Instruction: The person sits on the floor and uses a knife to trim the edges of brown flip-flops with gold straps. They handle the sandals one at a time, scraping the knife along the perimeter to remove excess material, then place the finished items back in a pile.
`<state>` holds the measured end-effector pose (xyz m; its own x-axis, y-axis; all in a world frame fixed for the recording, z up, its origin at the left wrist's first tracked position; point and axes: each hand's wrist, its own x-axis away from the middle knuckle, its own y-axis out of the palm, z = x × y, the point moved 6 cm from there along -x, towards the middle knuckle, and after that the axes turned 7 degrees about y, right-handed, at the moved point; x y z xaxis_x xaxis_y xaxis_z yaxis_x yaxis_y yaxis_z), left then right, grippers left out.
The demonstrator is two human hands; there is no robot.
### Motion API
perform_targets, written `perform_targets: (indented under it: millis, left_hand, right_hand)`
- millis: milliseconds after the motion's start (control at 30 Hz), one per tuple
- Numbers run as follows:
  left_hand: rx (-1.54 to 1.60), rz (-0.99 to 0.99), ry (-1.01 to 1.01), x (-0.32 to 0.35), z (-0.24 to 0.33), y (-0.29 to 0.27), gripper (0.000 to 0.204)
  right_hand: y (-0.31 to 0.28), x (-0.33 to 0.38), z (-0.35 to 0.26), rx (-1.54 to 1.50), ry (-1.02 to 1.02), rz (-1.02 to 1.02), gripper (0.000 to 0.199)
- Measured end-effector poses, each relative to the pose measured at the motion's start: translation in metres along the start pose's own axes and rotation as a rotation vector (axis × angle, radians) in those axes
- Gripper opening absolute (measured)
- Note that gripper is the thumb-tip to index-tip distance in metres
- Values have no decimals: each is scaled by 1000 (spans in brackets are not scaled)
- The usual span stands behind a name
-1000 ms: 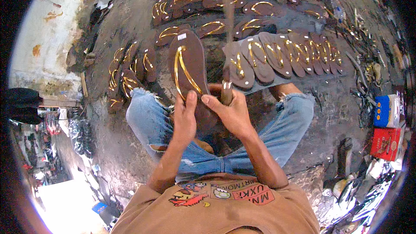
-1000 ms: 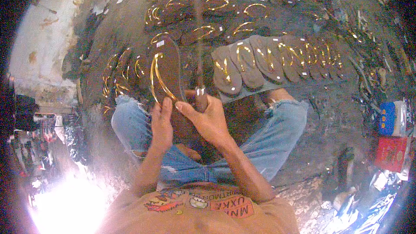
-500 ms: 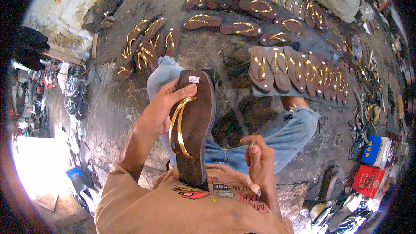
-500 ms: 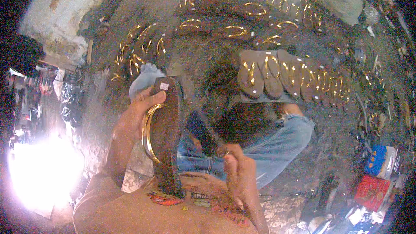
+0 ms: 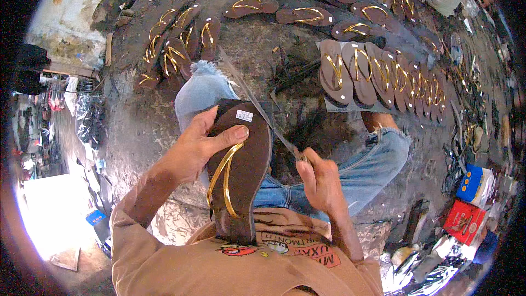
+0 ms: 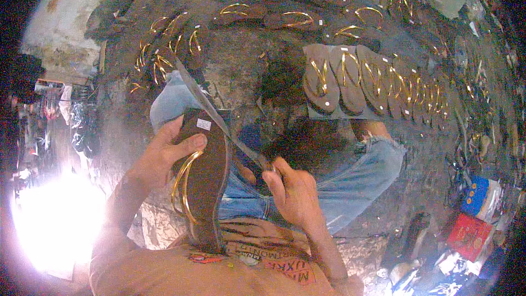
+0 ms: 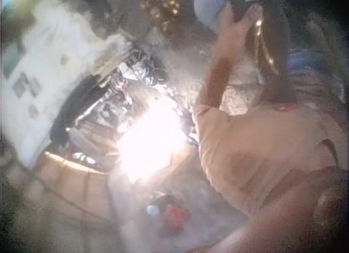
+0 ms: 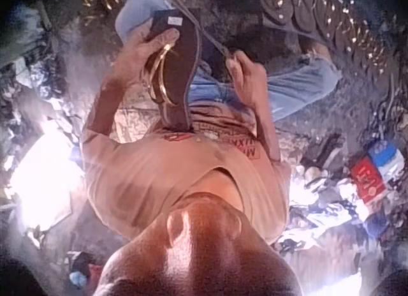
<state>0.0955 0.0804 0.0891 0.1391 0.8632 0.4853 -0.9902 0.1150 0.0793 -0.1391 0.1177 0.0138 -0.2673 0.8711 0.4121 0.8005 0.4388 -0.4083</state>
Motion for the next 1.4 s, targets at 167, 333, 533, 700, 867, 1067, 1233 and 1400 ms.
perform_targets:
  millis: [167, 333, 533, 700, 867, 1067, 1233, 1400]
  left_hand:
    - [-86, -41, -16, -6, 4, 0, 45]
    - [16, -13, -83, -9, 7, 11, 46]
    - [490, 56, 444, -36, 58, -17, 39]
    - [571, 179, 487, -38, 16, 14, 37]
    - [937, 131, 358, -39, 7, 84, 26]
    - [950, 120, 288, -35, -10, 95, 30]
    - [828, 100, 286, -29, -31, 91, 43]
    - [678, -13, 184, -23, -58, 88, 41]
  right_hand:
    - [-24, -51, -47, 19, -9, -277, 45]
    - [-24, -98, -68, -25, -74, -545, 46]
    - [-38, -120, -5, -373, -224, 171, 59]
    - [-92, -20, 35, -582, 23, 469, 34]
    - [-44, 57, 18, -256, -133, 445, 31]
    - [4, 113, 56, -142, 123, 261, 26]
    - [-11, 91, 61, 12, 115, 332, 30]
    - [-46, 49, 26, 62, 52, 271, 33]
